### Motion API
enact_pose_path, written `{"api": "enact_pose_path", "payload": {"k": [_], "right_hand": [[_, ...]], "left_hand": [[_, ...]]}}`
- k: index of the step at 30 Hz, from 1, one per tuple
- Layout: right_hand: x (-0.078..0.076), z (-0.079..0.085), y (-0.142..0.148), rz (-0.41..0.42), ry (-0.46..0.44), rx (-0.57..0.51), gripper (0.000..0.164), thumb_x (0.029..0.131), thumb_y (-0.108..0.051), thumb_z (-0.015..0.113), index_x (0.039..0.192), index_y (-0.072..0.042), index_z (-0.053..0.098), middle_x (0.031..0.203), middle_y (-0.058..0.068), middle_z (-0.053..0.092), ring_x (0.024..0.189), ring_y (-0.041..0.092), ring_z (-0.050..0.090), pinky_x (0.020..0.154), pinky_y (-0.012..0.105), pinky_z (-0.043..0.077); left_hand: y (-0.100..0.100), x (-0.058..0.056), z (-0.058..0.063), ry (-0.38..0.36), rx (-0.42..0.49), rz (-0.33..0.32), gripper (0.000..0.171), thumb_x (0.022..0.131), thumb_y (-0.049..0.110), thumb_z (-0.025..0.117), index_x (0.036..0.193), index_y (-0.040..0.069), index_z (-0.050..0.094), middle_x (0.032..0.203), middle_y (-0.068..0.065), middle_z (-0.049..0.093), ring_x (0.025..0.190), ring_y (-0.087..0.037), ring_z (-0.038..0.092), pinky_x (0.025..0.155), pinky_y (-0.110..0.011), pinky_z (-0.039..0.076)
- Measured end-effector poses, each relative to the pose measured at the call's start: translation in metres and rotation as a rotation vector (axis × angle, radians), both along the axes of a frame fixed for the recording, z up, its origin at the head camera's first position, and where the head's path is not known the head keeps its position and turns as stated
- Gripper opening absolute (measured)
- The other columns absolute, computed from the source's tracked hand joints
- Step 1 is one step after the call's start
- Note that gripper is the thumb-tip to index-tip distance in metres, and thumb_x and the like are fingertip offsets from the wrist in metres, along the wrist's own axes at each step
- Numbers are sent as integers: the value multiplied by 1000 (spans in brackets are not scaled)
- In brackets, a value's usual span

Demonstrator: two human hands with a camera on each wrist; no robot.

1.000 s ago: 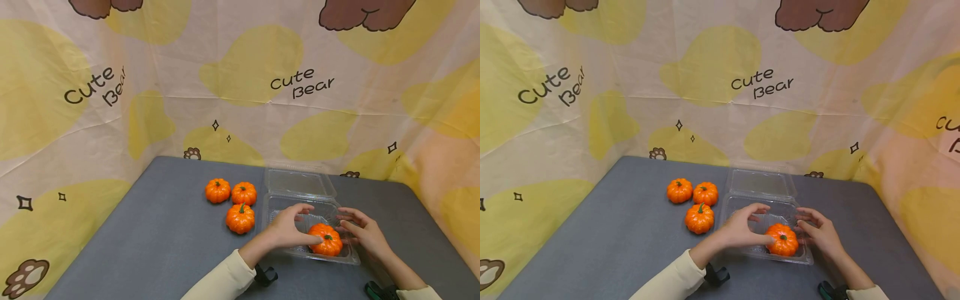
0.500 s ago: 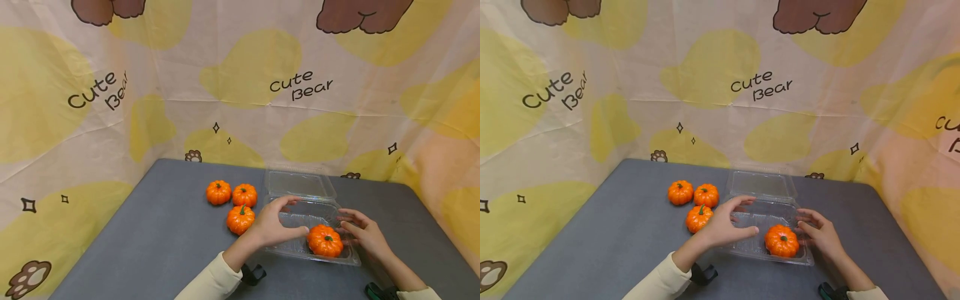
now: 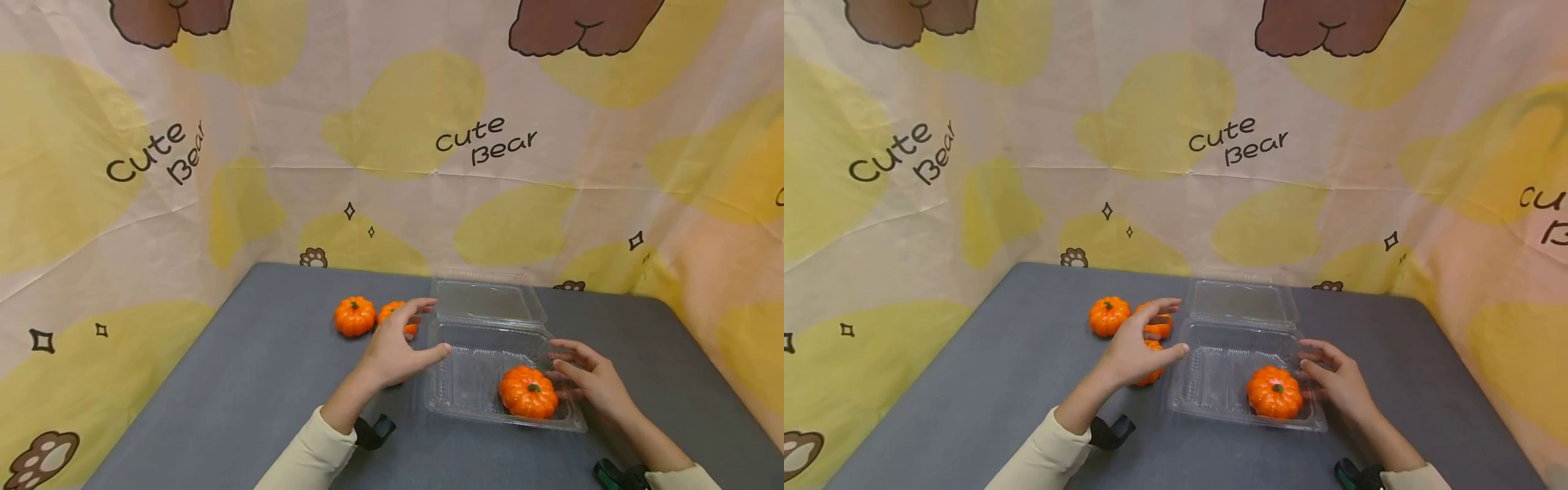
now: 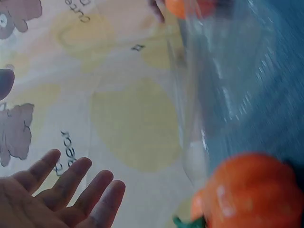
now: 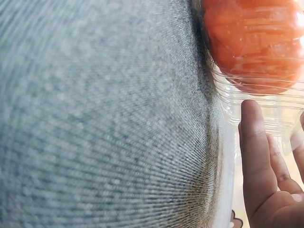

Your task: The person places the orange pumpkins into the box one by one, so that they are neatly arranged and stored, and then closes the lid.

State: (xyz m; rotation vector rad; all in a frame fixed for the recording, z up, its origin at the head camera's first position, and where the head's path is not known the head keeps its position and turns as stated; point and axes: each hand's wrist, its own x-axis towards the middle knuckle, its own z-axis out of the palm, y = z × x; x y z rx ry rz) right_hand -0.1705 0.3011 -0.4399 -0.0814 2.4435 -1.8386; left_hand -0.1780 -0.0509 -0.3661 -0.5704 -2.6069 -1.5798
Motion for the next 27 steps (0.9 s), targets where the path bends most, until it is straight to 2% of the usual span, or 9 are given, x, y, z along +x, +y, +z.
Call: {"api": "enact_pose_path", "payload": {"k": [8,14,20,23,27], "right_hand": [[-1,2,-1,24,22,-24,44,98,-17,56,136,1,44,102,-22,66,85,7,70,62,37,59],[0,0,-1,15,22,-13,47,98,-18,56,137,3,41,101,-22,67,85,7,70,62,37,59],[0,0,1,19,24,-21,45,98,-19,56,137,0,43,102,-21,66,85,7,70,63,37,59],[0,0,1,20,25,-21,45,98,-19,56,137,0,43,102,-21,66,85,7,70,63,37,59],[0,-1,1,9,19,-3,47,98,-19,56,138,2,41,101,-21,67,85,7,70,63,37,59]], "left_hand": [[-26,-4,-9,9,-73,81,61,75,40,77,131,31,54,134,4,57,118,-29,58,98,-51,46],[-39,-4,-23,11,-113,143,61,72,40,78,128,24,58,130,2,61,112,-26,61,95,-47,47],[-50,-7,-37,8,-103,157,62,71,35,81,126,14,60,126,-4,62,111,-31,60,94,-51,47],[-55,-8,-42,-6,-100,159,63,70,35,82,126,14,61,127,-3,62,110,-32,59,93,-50,47],[-59,-10,-48,-33,-115,163,63,69,38,83,124,16,63,125,0,63,104,-27,60,89,-44,49]]}}
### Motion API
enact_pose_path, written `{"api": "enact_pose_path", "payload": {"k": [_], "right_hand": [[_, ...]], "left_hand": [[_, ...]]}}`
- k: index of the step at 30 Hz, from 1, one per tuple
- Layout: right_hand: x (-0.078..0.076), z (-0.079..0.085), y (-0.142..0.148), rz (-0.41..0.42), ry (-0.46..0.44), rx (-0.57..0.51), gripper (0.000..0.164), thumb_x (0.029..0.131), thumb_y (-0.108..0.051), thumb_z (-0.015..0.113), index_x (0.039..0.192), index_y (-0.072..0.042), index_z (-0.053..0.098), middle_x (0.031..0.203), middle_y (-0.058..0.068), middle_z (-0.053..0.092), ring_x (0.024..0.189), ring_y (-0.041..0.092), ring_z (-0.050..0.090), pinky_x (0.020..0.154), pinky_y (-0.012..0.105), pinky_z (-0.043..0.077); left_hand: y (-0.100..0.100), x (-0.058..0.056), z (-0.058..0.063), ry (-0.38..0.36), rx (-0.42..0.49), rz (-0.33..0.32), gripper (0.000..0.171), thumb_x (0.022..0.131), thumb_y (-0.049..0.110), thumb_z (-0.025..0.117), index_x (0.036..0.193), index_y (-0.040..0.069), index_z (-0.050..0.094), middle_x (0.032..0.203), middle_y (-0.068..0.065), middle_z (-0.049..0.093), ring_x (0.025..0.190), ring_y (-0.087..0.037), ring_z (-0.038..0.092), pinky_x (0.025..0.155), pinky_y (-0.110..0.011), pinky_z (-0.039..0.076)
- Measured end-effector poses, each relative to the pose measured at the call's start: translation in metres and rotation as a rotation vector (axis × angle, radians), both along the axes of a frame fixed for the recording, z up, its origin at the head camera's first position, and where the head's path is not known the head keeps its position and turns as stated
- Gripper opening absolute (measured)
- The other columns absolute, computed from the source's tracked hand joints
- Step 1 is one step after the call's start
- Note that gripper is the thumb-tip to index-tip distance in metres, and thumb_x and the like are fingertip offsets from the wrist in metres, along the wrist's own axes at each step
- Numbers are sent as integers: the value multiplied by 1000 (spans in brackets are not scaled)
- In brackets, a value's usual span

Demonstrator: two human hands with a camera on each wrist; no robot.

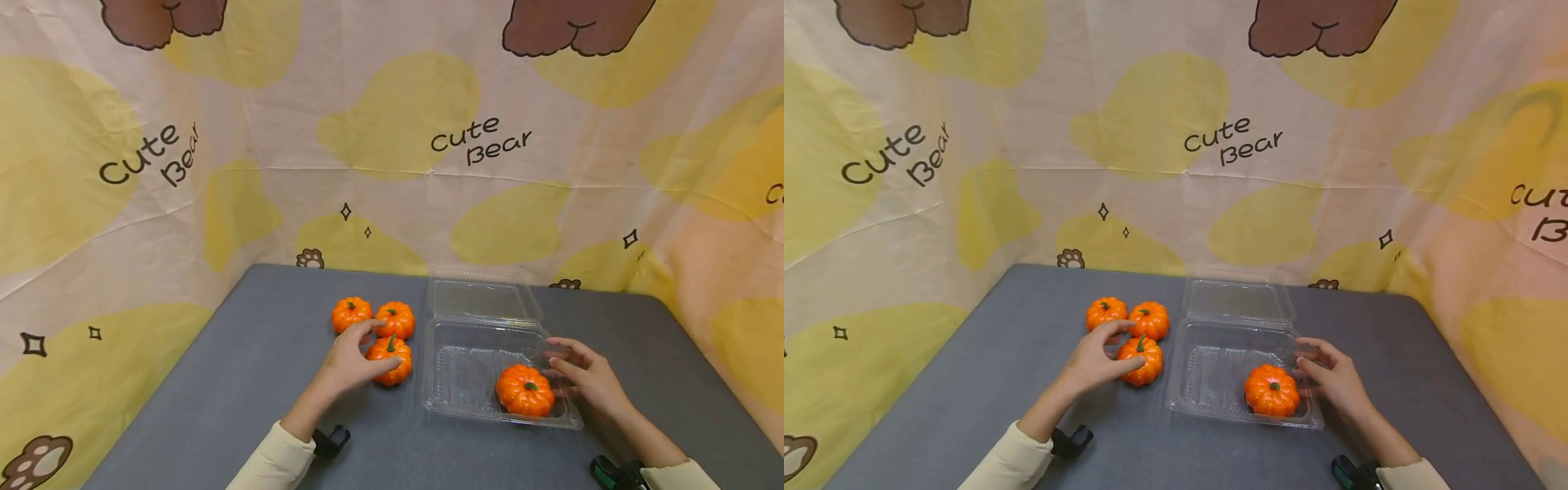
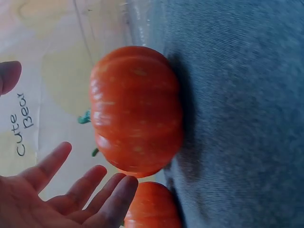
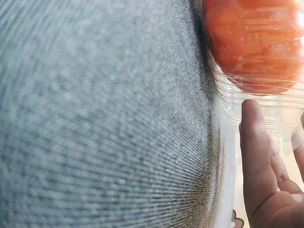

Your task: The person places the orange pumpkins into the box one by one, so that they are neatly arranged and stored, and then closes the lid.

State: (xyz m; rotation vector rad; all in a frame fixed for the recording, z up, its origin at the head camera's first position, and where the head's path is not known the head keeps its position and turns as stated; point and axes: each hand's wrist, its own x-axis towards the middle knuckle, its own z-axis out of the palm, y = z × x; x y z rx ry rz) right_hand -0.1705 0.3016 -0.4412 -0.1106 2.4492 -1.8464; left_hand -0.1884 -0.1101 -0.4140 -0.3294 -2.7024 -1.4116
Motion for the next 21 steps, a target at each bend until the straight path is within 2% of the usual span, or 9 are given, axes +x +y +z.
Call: {"api": "enact_pose_path", "payload": {"k": [6,11,21], "right_hand": [[0,0,0,-6,4,6,48,98,-20,56,138,3,41,103,-17,67,85,7,70,63,38,59],[0,1,0,-1,4,1,47,98,-20,55,138,2,41,102,-19,67,85,6,70,63,37,59],[1,2,-2,-5,3,10,47,98,-19,55,137,3,41,103,-17,67,85,8,70,63,38,59]], "left_hand": [[-5,-3,-7,-51,-36,2,61,67,41,84,120,17,64,119,-4,65,97,-19,62,82,-36,50],[-6,-5,-11,-99,-19,-31,64,64,33,87,120,16,62,120,-5,63,103,-24,63,87,-42,52],[-8,-9,-19,-123,-18,-49,66,63,27,88,121,13,61,122,-8,62,105,-27,65,90,-43,53]]}}
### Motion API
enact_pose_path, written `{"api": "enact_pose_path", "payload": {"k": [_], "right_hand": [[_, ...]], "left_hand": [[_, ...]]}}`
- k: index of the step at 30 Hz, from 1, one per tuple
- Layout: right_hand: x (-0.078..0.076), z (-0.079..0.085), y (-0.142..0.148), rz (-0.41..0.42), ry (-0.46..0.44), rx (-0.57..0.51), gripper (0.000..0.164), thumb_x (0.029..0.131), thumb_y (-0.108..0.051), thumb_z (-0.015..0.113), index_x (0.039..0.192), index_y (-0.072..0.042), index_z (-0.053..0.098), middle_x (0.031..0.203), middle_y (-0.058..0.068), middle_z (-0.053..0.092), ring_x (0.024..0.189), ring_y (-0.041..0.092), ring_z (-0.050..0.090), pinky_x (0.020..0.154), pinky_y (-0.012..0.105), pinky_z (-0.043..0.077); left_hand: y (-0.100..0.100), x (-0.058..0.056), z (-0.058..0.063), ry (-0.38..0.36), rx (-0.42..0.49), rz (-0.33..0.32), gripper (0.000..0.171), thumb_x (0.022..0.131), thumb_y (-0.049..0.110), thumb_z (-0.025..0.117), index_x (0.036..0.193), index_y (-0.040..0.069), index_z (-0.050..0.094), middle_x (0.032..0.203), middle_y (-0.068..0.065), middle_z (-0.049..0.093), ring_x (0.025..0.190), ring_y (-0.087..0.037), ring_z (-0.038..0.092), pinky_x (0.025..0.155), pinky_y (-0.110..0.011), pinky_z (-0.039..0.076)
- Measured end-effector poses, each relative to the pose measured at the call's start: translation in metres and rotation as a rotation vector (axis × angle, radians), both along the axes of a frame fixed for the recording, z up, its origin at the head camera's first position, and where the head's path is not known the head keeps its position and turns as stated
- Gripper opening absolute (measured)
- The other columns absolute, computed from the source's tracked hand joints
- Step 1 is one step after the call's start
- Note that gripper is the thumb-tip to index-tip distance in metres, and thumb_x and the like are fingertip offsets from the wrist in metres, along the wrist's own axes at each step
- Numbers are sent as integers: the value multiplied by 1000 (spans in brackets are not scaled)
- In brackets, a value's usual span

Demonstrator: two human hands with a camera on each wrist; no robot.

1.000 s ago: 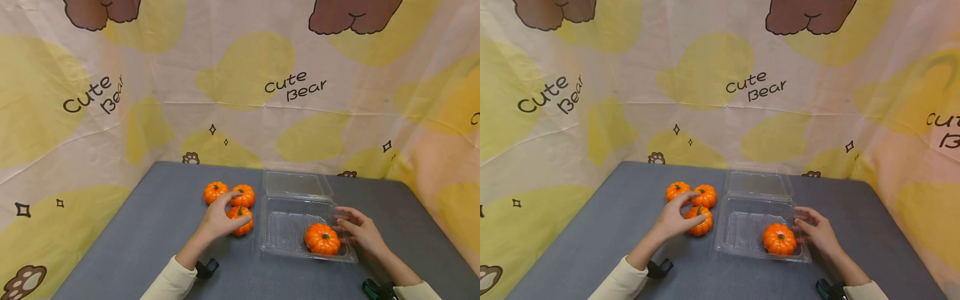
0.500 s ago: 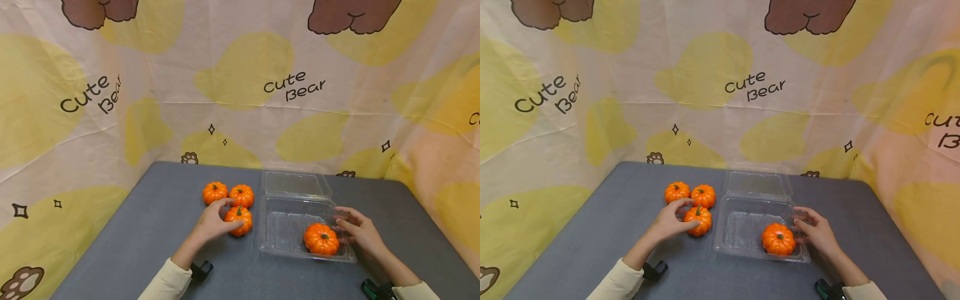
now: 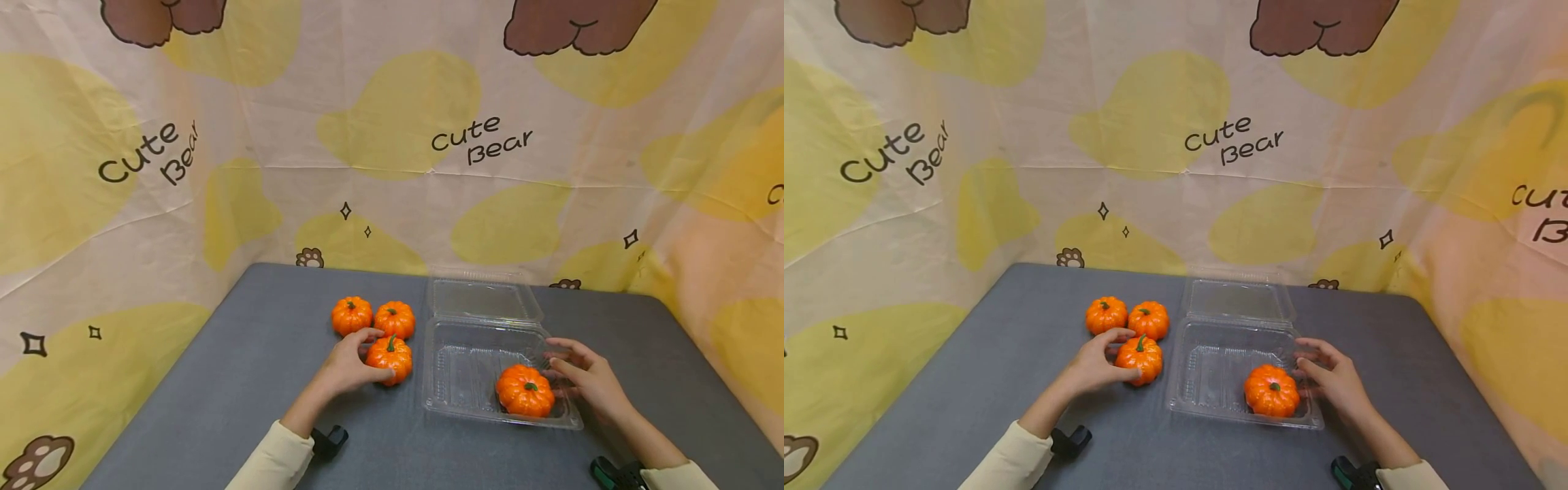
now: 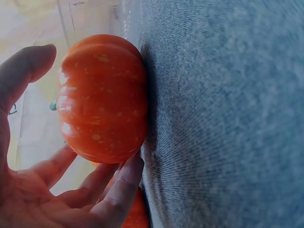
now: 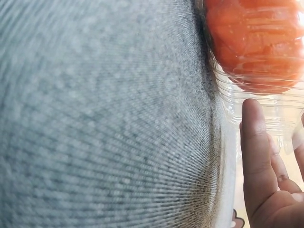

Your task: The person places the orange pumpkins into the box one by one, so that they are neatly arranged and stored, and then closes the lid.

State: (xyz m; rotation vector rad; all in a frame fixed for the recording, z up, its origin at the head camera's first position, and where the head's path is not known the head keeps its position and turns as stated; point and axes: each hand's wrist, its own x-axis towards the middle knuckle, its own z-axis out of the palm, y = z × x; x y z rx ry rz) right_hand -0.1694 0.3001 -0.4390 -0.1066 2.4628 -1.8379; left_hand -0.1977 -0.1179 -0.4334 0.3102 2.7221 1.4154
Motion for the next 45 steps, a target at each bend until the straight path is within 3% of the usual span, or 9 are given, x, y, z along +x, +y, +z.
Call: {"api": "enact_pose_path", "payload": {"k": [12,27,35,45], "right_hand": [[-1,-1,2,14,4,-9,45,99,-19,54,137,1,42,102,-20,66,85,6,70,62,37,59],[-1,-2,2,21,14,-14,43,99,-17,54,137,0,43,102,-20,67,85,7,70,62,36,59],[0,-2,1,11,-6,-2,48,99,-19,54,138,3,39,101,-20,67,85,7,71,63,37,59],[0,-2,1,13,0,-3,47,99,-19,54,138,3,40,102,-20,67,85,6,70,63,37,59]], "left_hand": [[-1,0,-2,-27,41,-1,61,64,20,86,120,14,61,122,-8,62,107,-29,64,93,-45,51],[-3,-1,-6,-30,28,15,59,64,22,88,117,17,62,121,-8,62,102,-26,64,89,-44,52],[-2,3,3,-24,43,12,61,64,21,88,118,16,61,123,-8,62,105,-30,64,89,-46,52],[1,6,20,-9,68,4,62,65,21,87,121,18,61,122,-6,62,106,-26,63,84,-36,55]]}}
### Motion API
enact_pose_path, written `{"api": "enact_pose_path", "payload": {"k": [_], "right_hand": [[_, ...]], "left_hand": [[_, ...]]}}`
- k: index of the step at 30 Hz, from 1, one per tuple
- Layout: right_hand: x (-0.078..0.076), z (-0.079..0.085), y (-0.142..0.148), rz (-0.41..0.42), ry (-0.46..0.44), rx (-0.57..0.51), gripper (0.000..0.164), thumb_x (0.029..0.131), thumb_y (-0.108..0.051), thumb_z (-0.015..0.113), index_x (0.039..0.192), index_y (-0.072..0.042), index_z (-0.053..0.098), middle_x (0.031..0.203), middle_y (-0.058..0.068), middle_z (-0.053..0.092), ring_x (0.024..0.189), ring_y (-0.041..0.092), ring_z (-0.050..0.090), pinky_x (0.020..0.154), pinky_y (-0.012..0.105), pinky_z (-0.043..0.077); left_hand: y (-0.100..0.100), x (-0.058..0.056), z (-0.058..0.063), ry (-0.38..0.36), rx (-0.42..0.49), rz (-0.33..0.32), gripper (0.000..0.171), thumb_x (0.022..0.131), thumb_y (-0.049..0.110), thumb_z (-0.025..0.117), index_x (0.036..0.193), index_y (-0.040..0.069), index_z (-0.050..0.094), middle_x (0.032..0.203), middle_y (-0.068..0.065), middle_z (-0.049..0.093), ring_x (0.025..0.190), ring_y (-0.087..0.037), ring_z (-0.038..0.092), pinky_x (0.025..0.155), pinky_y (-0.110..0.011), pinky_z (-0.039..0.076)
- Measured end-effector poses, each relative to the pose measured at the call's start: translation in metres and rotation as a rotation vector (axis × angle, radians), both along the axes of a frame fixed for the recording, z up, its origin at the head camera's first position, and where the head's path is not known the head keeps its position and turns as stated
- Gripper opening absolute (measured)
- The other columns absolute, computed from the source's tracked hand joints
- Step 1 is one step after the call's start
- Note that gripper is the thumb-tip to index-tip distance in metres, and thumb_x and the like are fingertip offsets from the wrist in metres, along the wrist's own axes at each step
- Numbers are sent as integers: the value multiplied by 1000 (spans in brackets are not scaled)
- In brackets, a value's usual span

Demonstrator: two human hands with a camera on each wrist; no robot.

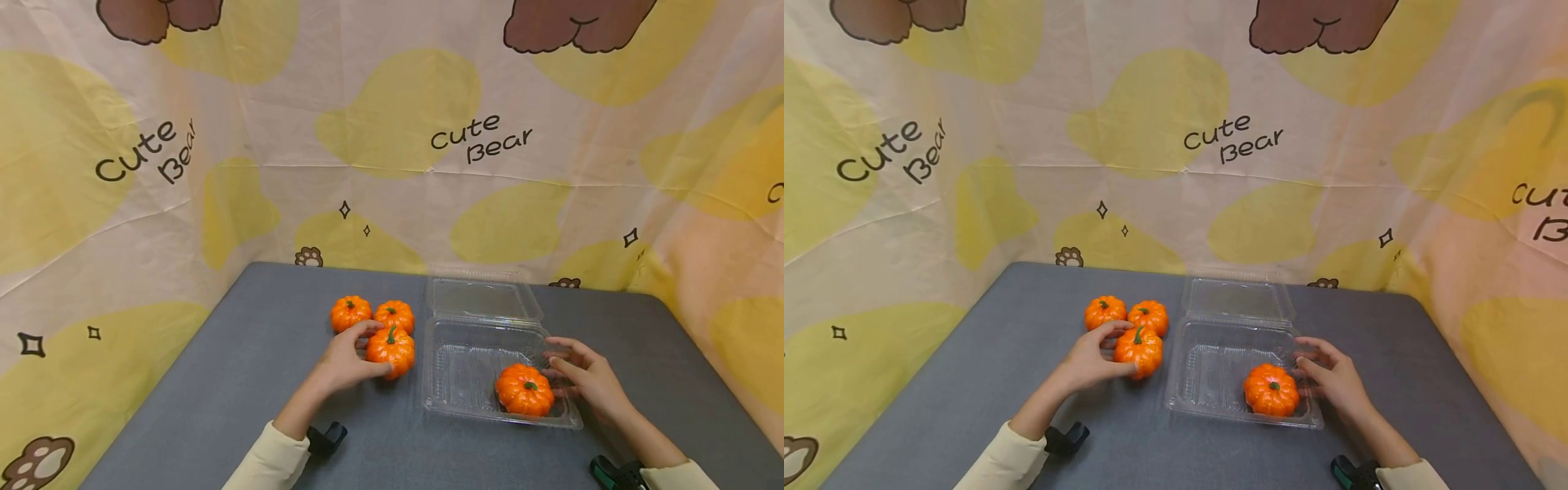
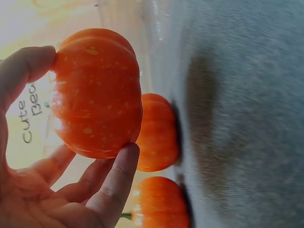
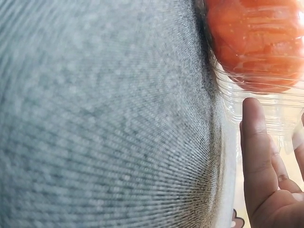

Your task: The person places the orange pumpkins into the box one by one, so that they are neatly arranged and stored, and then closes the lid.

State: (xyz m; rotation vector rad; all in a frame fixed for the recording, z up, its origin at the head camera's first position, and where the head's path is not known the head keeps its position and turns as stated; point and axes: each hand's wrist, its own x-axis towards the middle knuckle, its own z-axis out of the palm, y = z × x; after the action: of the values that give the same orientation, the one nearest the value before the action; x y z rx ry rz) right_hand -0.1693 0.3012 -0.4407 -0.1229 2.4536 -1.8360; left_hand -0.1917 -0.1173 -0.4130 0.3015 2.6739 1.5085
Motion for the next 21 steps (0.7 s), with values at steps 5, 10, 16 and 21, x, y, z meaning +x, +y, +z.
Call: {"api": "enact_pose_path", "payload": {"k": [5,10,16,21], "right_hand": [[-1,0,0,-3,-4,0,47,99,-20,55,138,3,40,102,-20,66,85,6,70,63,37,59],[0,0,0,-5,-7,9,48,99,-20,54,138,4,39,101,-21,66,85,6,70,63,37,59],[-1,0,1,-5,-1,4,47,99,-20,55,138,2,41,101,-20,67,85,6,70,63,37,59],[-1,-1,1,-6,-6,9,48,99,-20,54,138,2,40,102,-20,67,85,6,70,63,37,59]], "left_hand": [[4,3,10,20,12,-27,62,66,23,86,122,19,61,121,-4,63,106,-24,63,84,-33,55],[11,5,20,21,37,-64,63,67,21,85,125,18,59,120,-7,63,107,-24,63,84,-34,56],[23,6,31,9,35,-104,65,68,22,84,127,18,57,121,-9,62,105,-24,63,82,-33,56],[33,5,35,9,31,-132,65,68,25,84,126,21,57,118,-7,62,99,-20,64,81,-31,56]]}}
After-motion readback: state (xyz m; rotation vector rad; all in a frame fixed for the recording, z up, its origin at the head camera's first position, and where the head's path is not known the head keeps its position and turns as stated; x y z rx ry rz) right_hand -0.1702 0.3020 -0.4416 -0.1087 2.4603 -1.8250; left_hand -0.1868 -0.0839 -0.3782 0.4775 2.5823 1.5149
